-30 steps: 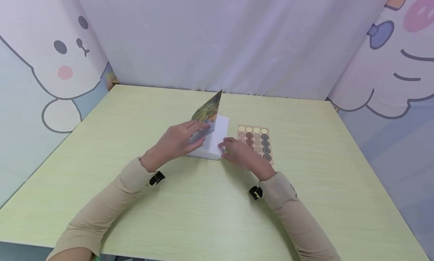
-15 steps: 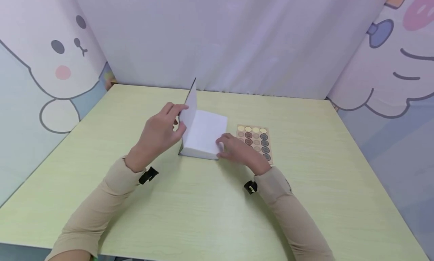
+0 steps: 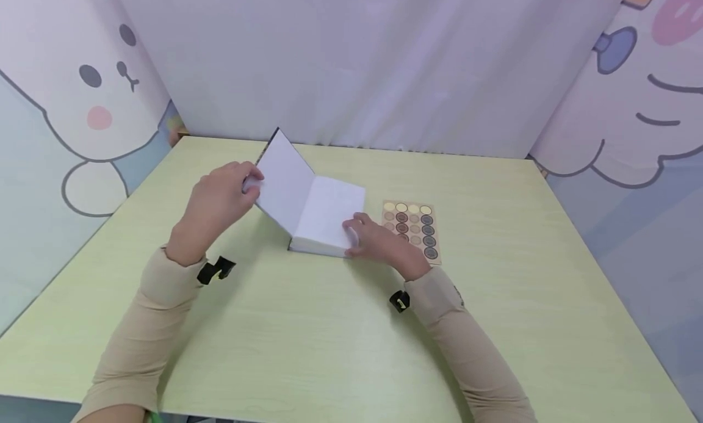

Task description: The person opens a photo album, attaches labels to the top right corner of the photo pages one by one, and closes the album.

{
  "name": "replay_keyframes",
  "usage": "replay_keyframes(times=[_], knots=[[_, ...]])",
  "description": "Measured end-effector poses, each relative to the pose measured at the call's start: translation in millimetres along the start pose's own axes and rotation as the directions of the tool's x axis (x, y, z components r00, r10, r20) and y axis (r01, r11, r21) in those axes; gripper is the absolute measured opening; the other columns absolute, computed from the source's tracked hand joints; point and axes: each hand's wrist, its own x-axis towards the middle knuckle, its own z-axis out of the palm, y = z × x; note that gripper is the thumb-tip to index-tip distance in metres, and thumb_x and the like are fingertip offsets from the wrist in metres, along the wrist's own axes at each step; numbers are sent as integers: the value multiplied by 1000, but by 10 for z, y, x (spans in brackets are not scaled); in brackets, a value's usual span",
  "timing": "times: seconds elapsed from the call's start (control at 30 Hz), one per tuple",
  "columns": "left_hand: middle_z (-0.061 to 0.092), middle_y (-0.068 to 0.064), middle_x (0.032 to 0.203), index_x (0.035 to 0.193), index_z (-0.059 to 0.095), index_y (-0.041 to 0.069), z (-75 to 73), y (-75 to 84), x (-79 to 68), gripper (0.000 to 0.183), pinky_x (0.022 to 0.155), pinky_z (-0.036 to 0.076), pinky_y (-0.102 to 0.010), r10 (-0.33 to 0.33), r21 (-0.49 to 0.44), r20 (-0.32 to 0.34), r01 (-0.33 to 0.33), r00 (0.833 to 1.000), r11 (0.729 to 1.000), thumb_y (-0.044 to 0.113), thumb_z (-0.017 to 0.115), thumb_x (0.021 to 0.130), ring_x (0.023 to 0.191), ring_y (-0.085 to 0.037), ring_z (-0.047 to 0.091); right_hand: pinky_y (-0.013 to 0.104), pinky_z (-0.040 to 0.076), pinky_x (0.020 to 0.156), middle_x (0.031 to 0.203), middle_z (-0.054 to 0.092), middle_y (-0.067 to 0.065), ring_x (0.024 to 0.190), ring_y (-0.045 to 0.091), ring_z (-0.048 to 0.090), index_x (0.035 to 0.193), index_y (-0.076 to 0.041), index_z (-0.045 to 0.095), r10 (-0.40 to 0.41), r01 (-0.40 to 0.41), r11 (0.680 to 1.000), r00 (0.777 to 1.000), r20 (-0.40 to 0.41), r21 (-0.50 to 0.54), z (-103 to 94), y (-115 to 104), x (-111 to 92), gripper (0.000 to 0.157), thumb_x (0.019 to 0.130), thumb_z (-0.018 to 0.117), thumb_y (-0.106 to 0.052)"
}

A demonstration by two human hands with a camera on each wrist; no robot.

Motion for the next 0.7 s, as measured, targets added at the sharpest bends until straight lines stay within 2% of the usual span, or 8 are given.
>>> replay_keyframes(times=[0.17, 0.3, 0.37, 0.43, 0.5, 0.63, 0.7], knots=[[63, -12, 96, 108, 62, 8, -93, -149, 25, 25, 45, 34, -30, -69, 18, 95, 67, 993, 998, 11, 46, 90, 64, -24, 47, 48, 37, 103, 144, 28, 30, 126, 42, 41, 136, 1, 40, -31, 31, 999, 1000, -1, 11, 22, 6, -7, 59, 87, 65, -21], [63, -14, 111, 114, 61, 12, -154, -260, 37, 28, 50, 40, -35, -111, 41, 173, 106, 979, 994, 14, 47, 91, 74, -29, 54, 49, 34, 104, 149, 19, 28, 130, 42, 35, 141, -3, 34, -23, 21, 999, 999, 39, 46, 25, -10, -9, 62, 89, 62, -22], [58, -16, 123, 122, 57, 13, -187, -321, 48, 32, 59, 45, -43, -143, 54, 237, 134, 961, 990, 16, 48, 92, 87, -35, 57, 49, 34, 104, 151, 14, 27, 131, 43, 34, 143, -5, 30, -23, 19, 998, 998, 62, 56, 24, -20, -14, 65, 90, 61, -24], [54, -19, 129, 128, 52, 12, -204, -401, 63, 37, 68, 46, -49, -161, 59, 292, 151, 943, 987, 18, 49, 92, 97, -38, 55, 50, 33, 105, 152, 10, 26, 133, 43, 31, 145, -6, 27, -25, 20, 998, 997, 78, 58, 26, -21, -15, 67, 91, 60, -25], [53, -20, 127, 133, 47, 12, -212, -491, 74, 42, 69, 45, -49, -178, 58, 346, 169, 921, 984, 19, 49, 92, 96, -37, 56, 50, 32, 106, 153, 7, 25, 134, 42, 29, 147, -8, 24, -26, 21, 998, 996, 89, 66, 32, -19, -16, 68, 91, 60, -26], [52, -23, 123, 137, 41, 11, -195, -660, 86, 48, 64, 44, -42, -193, 40, 434, 195, 880, 980, 23, 52, 92, 82, -32, 57, 48, 29, 108, 155, 3, 20, 138, 39, 22, 149, -12, 20, -28, 17, 995, 993, 116, 95, 44, -18, -18, 72, 91, 60, -27], [48, -24, 130, 139, 38, 10, -178, -709, 90, 54, 71, 45, -46, -200, 42, 473, 205, 858, 978, 27, 55, 91, 91, -37, 57, 47, 28, 109, 156, 2, 18, 139, 37, 21, 149, -12, 19, -35, 23, 995, 992, 123, 98, 50, -20, -21, 73, 91, 60, -28]])
